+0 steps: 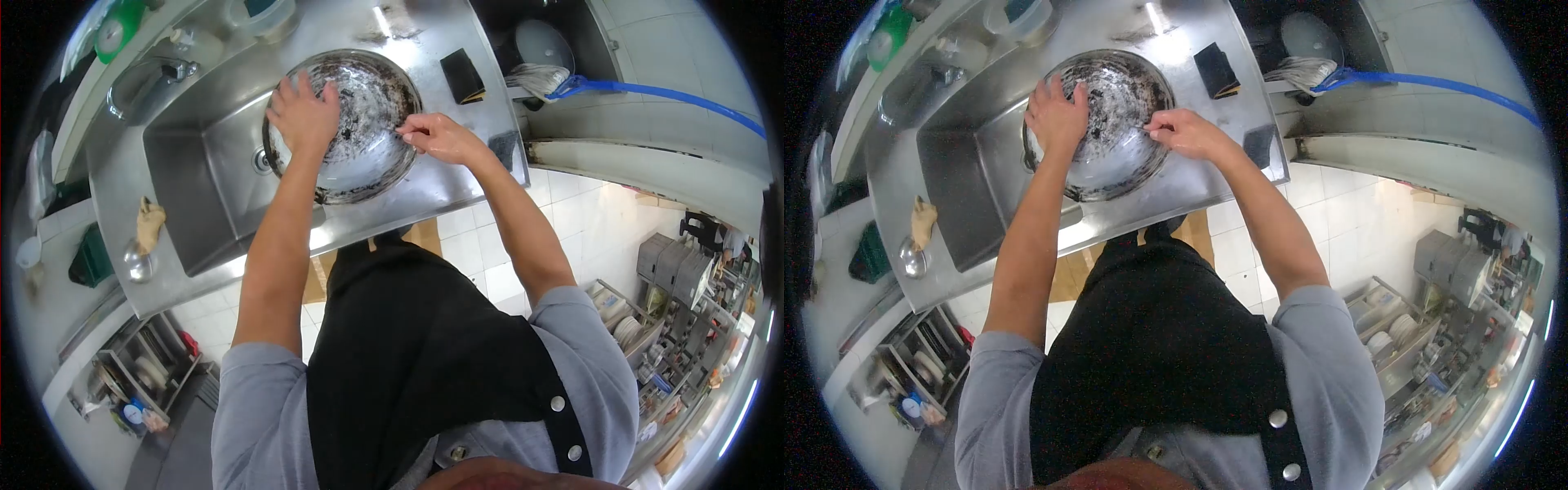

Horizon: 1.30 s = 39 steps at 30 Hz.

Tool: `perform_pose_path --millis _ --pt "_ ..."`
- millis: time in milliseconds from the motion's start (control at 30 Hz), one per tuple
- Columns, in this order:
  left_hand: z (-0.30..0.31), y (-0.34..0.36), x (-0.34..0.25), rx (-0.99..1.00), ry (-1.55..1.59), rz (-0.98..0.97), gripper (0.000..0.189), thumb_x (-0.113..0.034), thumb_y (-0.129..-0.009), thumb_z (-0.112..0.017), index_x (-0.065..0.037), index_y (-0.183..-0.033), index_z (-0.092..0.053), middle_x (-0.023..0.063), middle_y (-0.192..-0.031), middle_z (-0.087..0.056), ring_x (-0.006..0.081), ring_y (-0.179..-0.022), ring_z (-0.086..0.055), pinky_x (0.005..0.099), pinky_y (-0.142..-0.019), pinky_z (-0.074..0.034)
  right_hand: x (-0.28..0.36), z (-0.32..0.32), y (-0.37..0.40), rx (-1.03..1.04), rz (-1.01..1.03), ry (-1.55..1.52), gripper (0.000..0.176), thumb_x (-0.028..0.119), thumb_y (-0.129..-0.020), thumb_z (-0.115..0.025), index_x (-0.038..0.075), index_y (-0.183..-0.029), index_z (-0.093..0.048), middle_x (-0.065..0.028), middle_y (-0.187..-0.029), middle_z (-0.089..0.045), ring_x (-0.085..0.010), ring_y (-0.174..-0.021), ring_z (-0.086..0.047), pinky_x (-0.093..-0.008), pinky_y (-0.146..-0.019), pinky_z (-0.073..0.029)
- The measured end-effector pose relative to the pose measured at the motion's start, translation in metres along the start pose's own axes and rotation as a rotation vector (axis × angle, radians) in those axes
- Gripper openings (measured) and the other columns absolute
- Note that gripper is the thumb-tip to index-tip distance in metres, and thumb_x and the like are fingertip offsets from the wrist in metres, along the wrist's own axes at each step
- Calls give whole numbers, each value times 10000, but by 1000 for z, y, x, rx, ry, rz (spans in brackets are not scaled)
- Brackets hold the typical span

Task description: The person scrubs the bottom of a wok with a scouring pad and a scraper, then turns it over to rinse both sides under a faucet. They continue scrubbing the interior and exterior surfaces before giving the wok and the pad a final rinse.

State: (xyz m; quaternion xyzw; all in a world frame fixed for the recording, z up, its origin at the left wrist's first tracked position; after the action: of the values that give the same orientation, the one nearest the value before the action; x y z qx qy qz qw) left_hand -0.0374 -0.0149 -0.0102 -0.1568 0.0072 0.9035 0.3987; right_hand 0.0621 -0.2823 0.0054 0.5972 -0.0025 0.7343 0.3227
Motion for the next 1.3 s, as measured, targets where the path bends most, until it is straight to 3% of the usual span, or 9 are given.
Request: perform_pose_path --millis 200,433,533,567,667,800,1100,1200,1300 --pt "-3 -1 3 -16 -25 -6 764 -621 -1094 -552 -127 -1676 -574 251 -1749 -466 469 -1634 -384 665 -1346 -201 -23 9 -31 17 96 -124 159 187 -1096 -708 34 -1099 -754 -93 -954 -777 -161 -759 -668 -350 -739 -550" --pt "1 -2 0 4 -12 0 768 -625 -1096 -548 -133 -1685 -567 247 -1753 -465 468 -1637 -381 664 -1346 -203 9 35 -36 46 -134 5 185 207 -1091 -731 22 -1081 -741 -97 -966 -785 -176 -822 -706 -384 -812 -588" --pt "0 -1 1 -8 -24 0 761 -622 -1098 -547 -137 -1684 -570 244 -1761 -457 468 -1639 -378 661 -1354 -190 -9 3 -20 -44 145 59 199 227 -1103 -723 32 -1116 -764 -81 -917 -761 -182 -829 -715 -389 -821 -591" --pt "1 0 2 5 -21 7 760 -620 -1098 -547 -137 -1683 -571 246 -1761 -456 468 -1640 -377 662 -1355 -189 -7 -4 -4 34 -60 -4 194 226 -1105 -720 41 -1143 -769 -83 -921 -772 -174 -821 -704 -383 -816 -589" --pt "5 -5 -4 12 -5 1 756 -615 -1098 -546 -135 -1681 -574 251 -1759 -456 469 -1642 -373 664 -1359 -187 1 16 -16 58 7 89 188 223 -1105 -716 43 -1133 -764 -77 -900 -754 -156 -799 -671 -362 -794 -574" --pt "1 1 1 -1 -9 -4 752 -612 -1098 -545 -133 -1677 -579 252 -1754 -460 470 -1642 -373 669 -1357 -195 -21 11 -42 -92 56 -93 187 224 -1094 -718 48 -1118 -777 -90 -943 -779 -162 -808 -663 -367 -793 -566" --pt "-5 0 7 -43 77 -6 624 -478 -1140 -523 -129 -1650 -607 226 -1742 -486 455 -1631 -388 670 -1353 -212 8 20 -46 -62 -50 54 230 223 -1050 -759 11 -1138 -758 -151 -1085 -833 -272 -951 -762 -409 -921 -601" --pt "-5 -2 9 -47 71 20 604 -458 -1142 -526 -134 -1645 -614 212 -1739 -497 452 -1629 -392 668 -1353 -214 3 -15 -4 -114 250 279 195 202 -1071 -737 14 -1121 -752 -137 -1131 -844 -227 -933 -753 -392 -899 -605" --pt "-6 -4 5 -41 66 6 596 -452 -1139 -536 -138 -1639 -621 207 -1737 -500 449 -1630 -393 669 -1352 -215 11 13 -21 -67 66 89 184 204 -1074 -728 23 -1097 -750 -147 -1138 -840 -261 -979 -759 -406 -933 -596"
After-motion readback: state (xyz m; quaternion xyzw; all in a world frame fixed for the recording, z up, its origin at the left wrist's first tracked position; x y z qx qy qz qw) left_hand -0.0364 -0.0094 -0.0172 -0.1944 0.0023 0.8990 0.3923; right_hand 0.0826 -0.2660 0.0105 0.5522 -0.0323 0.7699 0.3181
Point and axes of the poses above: each hand's wrist, its own y-axis away from the middle knuckle, its own z-axis out of the back of the hand, x = y × z, the point moved 2 cm from there along -y, towards the middle knuckle
